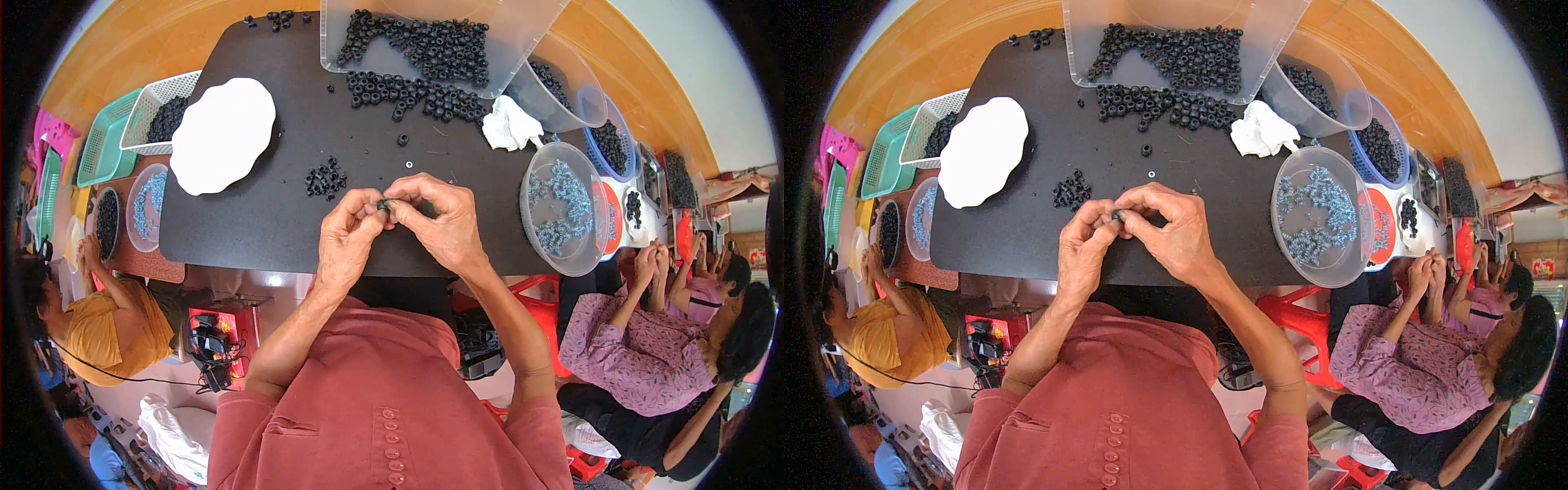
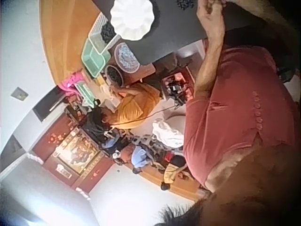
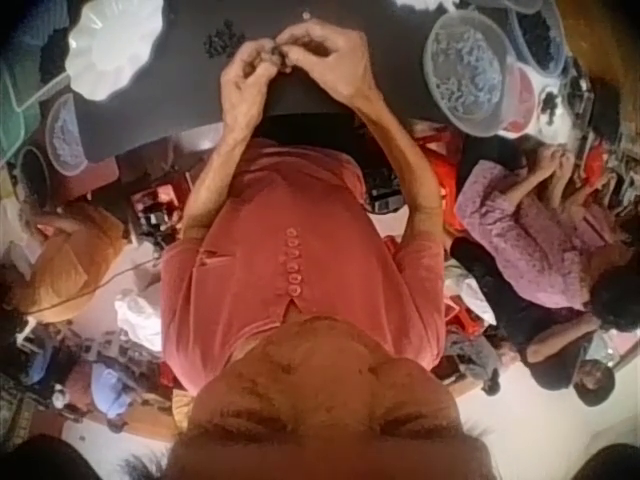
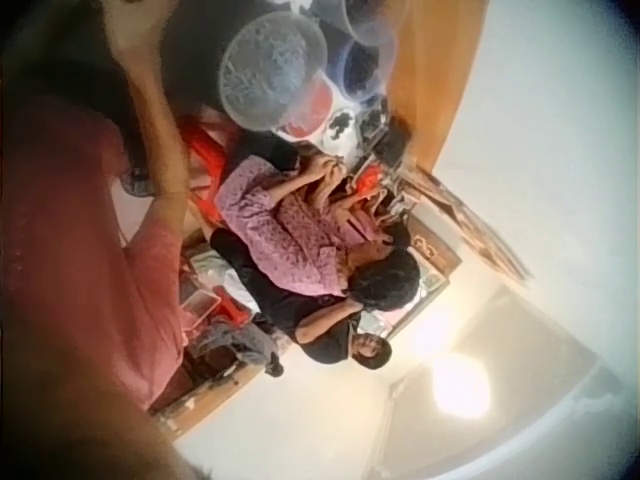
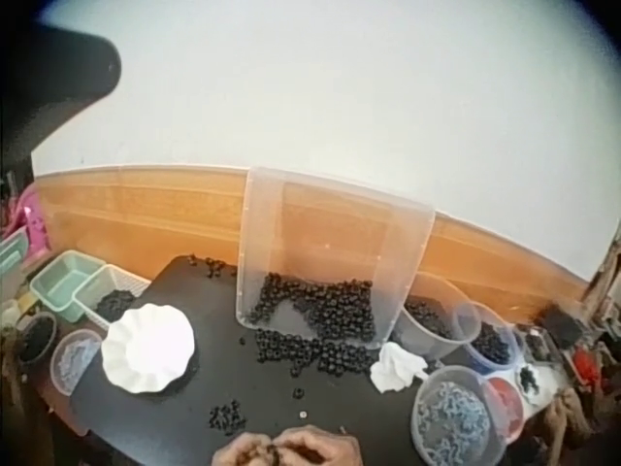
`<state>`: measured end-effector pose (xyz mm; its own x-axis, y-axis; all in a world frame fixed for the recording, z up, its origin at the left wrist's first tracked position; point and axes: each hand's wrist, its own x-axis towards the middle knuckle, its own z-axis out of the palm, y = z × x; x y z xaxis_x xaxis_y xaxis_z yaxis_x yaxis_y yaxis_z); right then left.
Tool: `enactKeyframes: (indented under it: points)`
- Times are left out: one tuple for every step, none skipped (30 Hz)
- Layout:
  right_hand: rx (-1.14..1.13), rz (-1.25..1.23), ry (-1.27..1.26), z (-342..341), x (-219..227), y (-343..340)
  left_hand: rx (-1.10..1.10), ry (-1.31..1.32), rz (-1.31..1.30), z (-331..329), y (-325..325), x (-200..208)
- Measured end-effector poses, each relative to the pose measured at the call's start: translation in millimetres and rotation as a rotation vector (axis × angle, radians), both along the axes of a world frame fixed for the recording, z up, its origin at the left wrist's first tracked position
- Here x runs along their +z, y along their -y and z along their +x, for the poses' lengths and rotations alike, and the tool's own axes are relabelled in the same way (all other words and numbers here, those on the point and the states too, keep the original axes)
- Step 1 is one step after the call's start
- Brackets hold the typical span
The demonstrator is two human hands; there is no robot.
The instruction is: The person assembles small parts by hand, picking up components from containers and the table and inserting small pieces into black rings.
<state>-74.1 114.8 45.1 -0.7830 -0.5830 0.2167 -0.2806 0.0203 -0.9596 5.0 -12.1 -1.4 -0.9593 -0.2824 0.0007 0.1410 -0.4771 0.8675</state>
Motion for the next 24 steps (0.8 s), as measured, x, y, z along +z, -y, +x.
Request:
enactKeyframes:
  points:
    - [-0.014, 0.015, -0.017, 2, 3, 0, 0.004, 0.005, -0.019, 0, 0, 1]
    - [-0.028, 0.030, -0.033, 3, 4, 1, 0.009, 0.011, -0.038, 0, 0, 1]
    - [-0.028, 0.031, -0.033, 3, 4, 1, 0.009, 0.011, -0.037, 0, 0, 1]
    - [-0.032, 0.033, -0.065, 2, 3, 0, 0.020, 0.003, -0.035, 0, -1, 0]
    - [-0.035, 0.036, -0.096, 2, 2, 0, 0.030, -0.005, -0.032, -1, -1, 0]
    - [-0.034, 0.037, -0.095, 1, 1, 0, 0.031, -0.004, -0.032, 0, -2, 1]
    - [-0.019, 0.055, -0.135, 0, -1, -1, 0.033, 0.013, -0.051, 0, -2, 1]
    - [-0.003, 0.073, -0.176, -2, -2, -1, 0.034, 0.030, -0.070, 0, -2, 2]
    - [-0.003, 0.074, -0.175, -2, -2, 0, 0.035, 0.030, -0.069, 0, -2, 0]
    - [0.017, 0.033, -0.090, -3, -3, 3, 0.023, 0.032, -0.084, 0, 0, -3]
    - [0.037, -0.008, -0.004, -3, -3, 4, 0.011, 0.034, -0.099, 0, 1, -5]
    - [0.038, -0.007, -0.004, -3, -6, 4, 0.012, 0.034, -0.097, -1, 1, -5]
    - [0.032, -0.079, 0.126, -4, -10, 4, 0.002, 0.035, -0.064, -2, 1, -5]
    - [0.025, -0.152, 0.256, -4, -13, 3, -0.008, 0.036, -0.030, -2, 1, -5]
    - [0.026, -0.150, 0.256, -5, -13, 3, -0.007, 0.036, -0.028, -2, 1, -5]
    - [0.021, -0.157, 0.224, -6, -13, 2, -0.022, 0.027, -0.021, -3, 1, -3]
    - [0.016, -0.163, 0.193, -7, -14, 1, -0.038, 0.017, -0.015, -3, 1, -2]
    - [0.015, -0.161, 0.193, -7, -14, 0, -0.039, 0.018, -0.013, -2, 1, -1]
    - [0.034, -0.155, 0.185, -8, -16, 0, -0.032, 0.018, -0.020, -2, 1, 0]
    - [0.052, -0.149, 0.177, -8, -17, -1, -0.025, 0.020, -0.027, -2, 0, 0]
    - [0.054, -0.148, 0.178, -8, -18, -1, -0.024, 0.020, -0.026, -2, 1, -1]
    - [0.045, -0.134, 0.128, -7, -19, -1, -0.022, 0.023, -0.034, -2, 1, -2]
    - [0.036, -0.120, 0.078, -6, -19, 0, -0.020, 0.026, -0.041, -2, 1, -3]
    - [0.036, -0.119, 0.079, -5, -19, 0, -0.019, 0.027, -0.041, -2, 1, -2]
